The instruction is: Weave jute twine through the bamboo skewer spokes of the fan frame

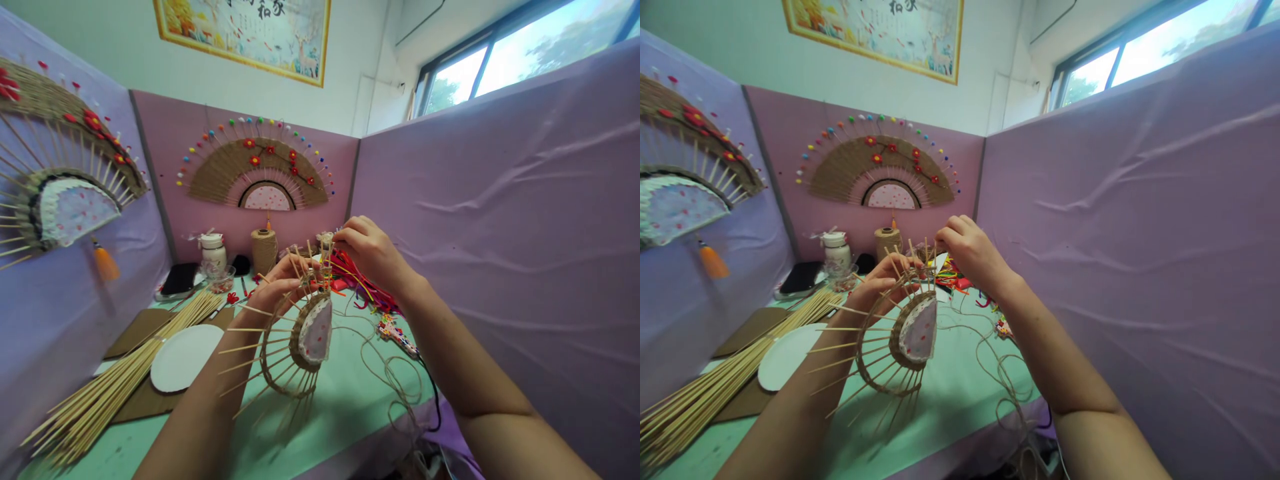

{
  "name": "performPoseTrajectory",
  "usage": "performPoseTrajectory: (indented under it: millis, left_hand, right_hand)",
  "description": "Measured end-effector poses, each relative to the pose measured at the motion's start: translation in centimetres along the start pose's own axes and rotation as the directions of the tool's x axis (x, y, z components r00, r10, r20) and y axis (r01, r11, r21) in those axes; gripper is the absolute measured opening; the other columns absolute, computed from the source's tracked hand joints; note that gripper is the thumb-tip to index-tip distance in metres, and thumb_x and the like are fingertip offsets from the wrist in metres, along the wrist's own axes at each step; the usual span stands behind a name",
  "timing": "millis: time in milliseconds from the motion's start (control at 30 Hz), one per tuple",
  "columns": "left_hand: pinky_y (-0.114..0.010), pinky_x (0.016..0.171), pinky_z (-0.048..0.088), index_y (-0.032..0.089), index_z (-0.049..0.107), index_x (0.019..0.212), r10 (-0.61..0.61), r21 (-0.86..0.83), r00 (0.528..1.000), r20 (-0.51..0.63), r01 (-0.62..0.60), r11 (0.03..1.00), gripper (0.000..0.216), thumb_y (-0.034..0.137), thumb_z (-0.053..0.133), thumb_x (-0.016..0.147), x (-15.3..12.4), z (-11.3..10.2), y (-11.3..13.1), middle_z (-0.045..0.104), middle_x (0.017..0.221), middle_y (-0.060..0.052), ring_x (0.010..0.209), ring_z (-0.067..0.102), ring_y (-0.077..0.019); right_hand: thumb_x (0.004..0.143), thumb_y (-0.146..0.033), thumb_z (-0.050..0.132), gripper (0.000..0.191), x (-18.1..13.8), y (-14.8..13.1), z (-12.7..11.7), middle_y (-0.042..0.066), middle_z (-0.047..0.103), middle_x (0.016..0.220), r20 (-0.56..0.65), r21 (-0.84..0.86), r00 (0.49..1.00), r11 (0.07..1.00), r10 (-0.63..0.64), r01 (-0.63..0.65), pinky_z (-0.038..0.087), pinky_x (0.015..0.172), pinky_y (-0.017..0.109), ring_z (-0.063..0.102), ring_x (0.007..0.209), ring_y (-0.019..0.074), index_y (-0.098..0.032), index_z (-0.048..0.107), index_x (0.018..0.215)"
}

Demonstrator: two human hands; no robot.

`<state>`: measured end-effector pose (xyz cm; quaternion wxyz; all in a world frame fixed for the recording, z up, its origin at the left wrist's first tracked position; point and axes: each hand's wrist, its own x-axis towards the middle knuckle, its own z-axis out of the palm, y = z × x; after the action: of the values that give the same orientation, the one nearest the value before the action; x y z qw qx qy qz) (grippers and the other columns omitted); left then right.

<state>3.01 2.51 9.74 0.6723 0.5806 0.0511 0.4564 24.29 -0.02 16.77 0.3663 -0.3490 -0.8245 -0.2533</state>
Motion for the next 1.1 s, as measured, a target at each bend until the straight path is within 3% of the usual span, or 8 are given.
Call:
performPoseTrajectory:
  millis: [200, 400, 533, 633, 767, 867, 1100]
  left_hand:
    - [-0.03, 0.082, 0.052, 0.02, 0.064, 0.088, -0.018, -0.012, 0.999, -0.045, 0.017, 1.0, 0.023, 0.023, 0.072, 0.067, -0.1, -0.1, -0.1, 0.063, 0.111, -0.004, 0.099, 0.061, -0.0184]
    - [-0.031, 0.082, 0.052, 0.018, 0.063, 0.084, -0.026, -0.004, 0.999, -0.032, 0.026, 1.0, 0.02, 0.024, 0.071, 0.067, 0.0, 0.1, -0.1, 0.064, 0.107, -0.006, 0.099, 0.06, -0.0201]
    - [-0.03, 0.08, 0.052, 0.018, 0.062, 0.083, 0.005, -0.023, 0.996, -0.087, -0.007, 1.0, 0.02, 0.023, 0.071, 0.066, 0.0, 0.1, 0.2, 0.064, 0.108, -0.005, 0.094, 0.062, -0.0179]
    - [-0.029, 0.079, 0.051, 0.018, 0.061, 0.08, 0.054, -0.052, 0.986, -0.159, -0.063, 0.997, 0.016, 0.021, 0.069, 0.066, -0.3, 0.3, 0.6, 0.066, 0.102, -0.004, 0.089, 0.062, -0.0158]
    - [-0.027, 0.075, 0.05, 0.019, 0.061, 0.081, 0.026, -0.083, 0.981, -0.192, -0.043, 0.996, 0.019, 0.02, 0.069, 0.064, -0.7, 0.4, 0.3, 0.066, 0.102, -0.003, 0.087, 0.062, -0.015]
    - [-0.026, 0.073, 0.049, 0.018, 0.06, 0.08, -0.013, -0.103, 0.986, -0.164, -0.005, 0.995, 0.019, 0.022, 0.07, 0.064, -0.8, 0.5, -0.3, 0.066, 0.104, -0.004, 0.088, 0.061, -0.0152]
    - [-0.025, 0.071, 0.05, 0.017, 0.062, 0.082, -0.058, -0.175, 0.98, -0.191, 0.024, 0.984, 0.021, 0.023, 0.071, 0.064, -0.5, 1.0, -1.3, 0.066, 0.103, -0.003, 0.08, 0.063, -0.0131]
  right_hand:
    - [0.095, -0.018, 0.049, 0.017, 2.6, -0.3, 0.2, 0.007, 0.059, 0.092, 0.044, -0.007, 0.996, 0.997, -0.082, 0.082, 0.041, 0.081, 0.032, 0.049, 0.09, 0.0199, -0.019, 0.065, 0.091]
    - [0.091, -0.015, 0.054, 0.017, 4.0, 0.8, 1.2, 0.005, 0.06, 0.082, 0.091, -0.05, 0.994, 0.997, 0.061, -0.057, 0.039, 0.074, 0.03, 0.052, 0.08, 0.0177, -0.017, 0.064, 0.077]
    - [0.088, -0.013, 0.056, 0.014, 1.9, 0.8, 1.0, 0.007, 0.061, 0.083, 0.01, -0.054, 0.985, 0.983, 0.174, -0.173, 0.039, 0.074, 0.03, 0.053, 0.081, 0.0188, -0.017, 0.063, 0.077]
    - [0.087, -0.016, 0.058, 0.011, -0.7, 0.2, 0.9, 0.005, 0.061, 0.08, -0.037, 0.051, 0.962, 0.962, 0.272, -0.27, 0.04, 0.072, 0.03, 0.055, 0.078, 0.0184, -0.018, 0.063, 0.077]
    - [0.088, -0.02, 0.058, 0.011, -3.2, -0.2, 1.4, 0.004, 0.061, 0.078, -0.094, 0.192, 0.926, 0.919, 0.366, -0.344, 0.041, 0.069, 0.029, 0.056, 0.075, 0.0179, -0.019, 0.062, 0.079]
    - [0.088, -0.019, 0.057, 0.01, -3.1, 0.4, 2.0, 0.005, 0.062, 0.08, -0.118, 0.175, 0.923, 0.923, 0.366, -0.343, 0.041, 0.071, 0.03, 0.057, 0.077, 0.0187, -0.019, 0.062, 0.079]
    - [0.087, -0.016, 0.058, 0.011, 0.8, 2.4, 3.4, 0.005, 0.062, 0.082, -0.077, 0.152, 0.955, 0.95, 0.285, -0.272, 0.041, 0.074, 0.03, 0.055, 0.079, 0.0184, -0.018, 0.06, 0.077]
